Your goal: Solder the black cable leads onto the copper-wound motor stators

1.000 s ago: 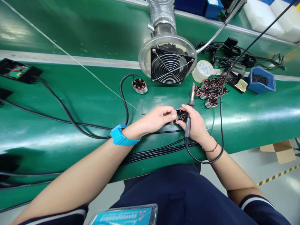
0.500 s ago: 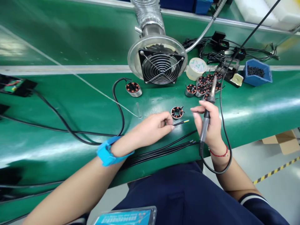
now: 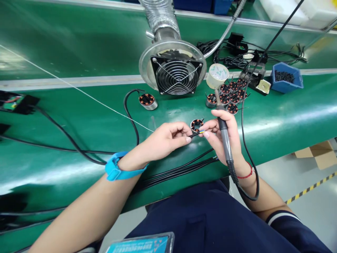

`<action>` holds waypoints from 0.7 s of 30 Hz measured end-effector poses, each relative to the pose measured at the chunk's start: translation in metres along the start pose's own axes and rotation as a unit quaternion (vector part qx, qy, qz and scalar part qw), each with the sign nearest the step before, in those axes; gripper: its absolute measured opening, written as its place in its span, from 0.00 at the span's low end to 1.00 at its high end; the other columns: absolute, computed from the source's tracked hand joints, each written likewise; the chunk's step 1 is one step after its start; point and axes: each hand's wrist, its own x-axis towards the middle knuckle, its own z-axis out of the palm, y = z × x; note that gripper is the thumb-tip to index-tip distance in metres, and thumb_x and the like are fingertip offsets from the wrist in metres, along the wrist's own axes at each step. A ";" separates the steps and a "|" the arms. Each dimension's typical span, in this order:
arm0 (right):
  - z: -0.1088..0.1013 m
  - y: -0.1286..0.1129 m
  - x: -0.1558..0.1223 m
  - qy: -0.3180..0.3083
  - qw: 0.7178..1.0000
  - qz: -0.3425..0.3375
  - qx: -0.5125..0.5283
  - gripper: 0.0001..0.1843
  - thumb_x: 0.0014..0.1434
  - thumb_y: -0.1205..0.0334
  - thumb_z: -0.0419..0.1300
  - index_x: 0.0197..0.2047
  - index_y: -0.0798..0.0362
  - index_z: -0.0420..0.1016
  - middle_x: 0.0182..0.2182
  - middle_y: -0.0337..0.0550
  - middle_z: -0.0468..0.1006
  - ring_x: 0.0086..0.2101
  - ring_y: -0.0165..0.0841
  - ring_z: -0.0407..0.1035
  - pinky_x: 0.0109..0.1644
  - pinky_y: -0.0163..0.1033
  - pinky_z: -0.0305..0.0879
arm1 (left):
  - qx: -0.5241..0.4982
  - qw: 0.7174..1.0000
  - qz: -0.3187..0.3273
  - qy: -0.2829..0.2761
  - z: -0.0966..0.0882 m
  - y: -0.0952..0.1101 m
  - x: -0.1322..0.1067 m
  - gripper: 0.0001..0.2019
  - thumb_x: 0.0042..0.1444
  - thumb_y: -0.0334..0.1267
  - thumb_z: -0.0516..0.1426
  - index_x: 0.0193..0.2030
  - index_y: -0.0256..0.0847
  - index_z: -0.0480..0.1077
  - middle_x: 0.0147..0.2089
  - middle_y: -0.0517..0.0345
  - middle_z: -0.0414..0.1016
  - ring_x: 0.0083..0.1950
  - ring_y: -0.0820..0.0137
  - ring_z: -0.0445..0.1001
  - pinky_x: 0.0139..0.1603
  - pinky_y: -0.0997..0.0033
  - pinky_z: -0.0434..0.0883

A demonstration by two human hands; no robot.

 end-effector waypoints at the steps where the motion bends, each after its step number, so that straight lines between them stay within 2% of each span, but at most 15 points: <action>1: 0.000 -0.001 0.001 0.002 1.000 -0.003 -0.004 0.22 0.68 0.59 0.63 0.61 0.42 0.60 0.40 0.37 0.80 0.40 0.32 0.79 0.47 0.44 0.80 | -0.001 1.000 0.001 -0.001 0.000 -0.001 0.000 0.12 0.53 0.46 0.61 0.32 0.39 0.70 0.23 0.66 0.60 0.26 0.76 0.56 0.28 0.73 0.56; 6: 0.000 -0.001 0.005 0.012 1.000 -0.021 -0.002 0.21 0.64 0.64 0.64 0.57 0.43 0.63 0.37 0.34 0.79 0.37 0.30 0.78 0.44 0.40 0.77 | -0.001 1.000 0.020 -0.001 0.002 -0.004 0.001 0.10 0.54 0.43 0.63 0.33 0.38 0.71 0.24 0.65 0.62 0.27 0.75 0.58 0.29 0.74 0.57; 8: 0.001 0.001 0.006 0.016 0.998 0.015 0.057 0.22 0.61 0.65 0.64 0.55 0.43 0.63 0.34 0.31 0.79 0.32 0.28 0.75 0.39 0.36 0.74 | -0.043 0.999 0.030 0.008 0.004 -0.005 0.001 0.11 0.55 0.44 0.64 0.37 0.38 0.71 0.27 0.64 0.65 0.28 0.75 0.60 0.29 0.74 0.59; 10: 0.004 0.004 0.007 0.013 0.989 0.081 0.124 0.23 0.59 0.63 0.66 0.54 0.43 0.63 0.31 0.29 0.78 0.29 0.27 0.73 0.32 0.32 0.70 | -0.114 0.992 0.041 0.022 0.009 -0.007 0.000 0.14 0.60 0.48 0.63 0.41 0.39 0.70 0.32 0.62 0.69 0.28 0.76 0.62 0.28 0.74 0.61; 13: 0.008 0.006 0.006 0.009 0.977 0.136 0.166 0.25 0.57 0.62 0.66 0.55 0.44 0.62 0.30 0.28 0.77 0.27 0.26 0.73 0.26 0.29 0.67 | -0.180 0.982 0.055 0.032 0.016 -0.010 -0.001 0.16 0.67 0.52 0.57 0.40 0.40 0.67 0.33 0.61 0.70 0.27 0.76 0.63 0.26 0.75 0.62; 15: 0.011 0.006 0.005 0.014 0.981 0.117 0.152 0.26 0.58 0.65 0.67 0.56 0.43 0.61 0.32 0.29 0.78 0.28 0.25 0.73 0.26 0.28 0.67 | -0.168 0.984 0.056 0.032 0.019 -0.011 -0.002 0.15 0.68 0.50 0.56 0.36 0.41 0.66 0.31 0.63 0.68 0.26 0.76 0.63 0.26 0.75 0.62; 21: 0.012 0.005 0.001 0.011 0.997 0.006 0.077 0.28 0.62 0.71 0.63 0.61 0.42 0.60 0.38 0.32 0.77 0.32 0.23 0.74 0.33 0.28 0.72 | -0.102 0.993 0.043 0.051 0.020 -0.004 -0.003 0.12 0.66 0.43 0.55 0.32 0.42 0.63 0.25 0.67 0.62 0.25 0.76 0.59 0.25 0.74 0.59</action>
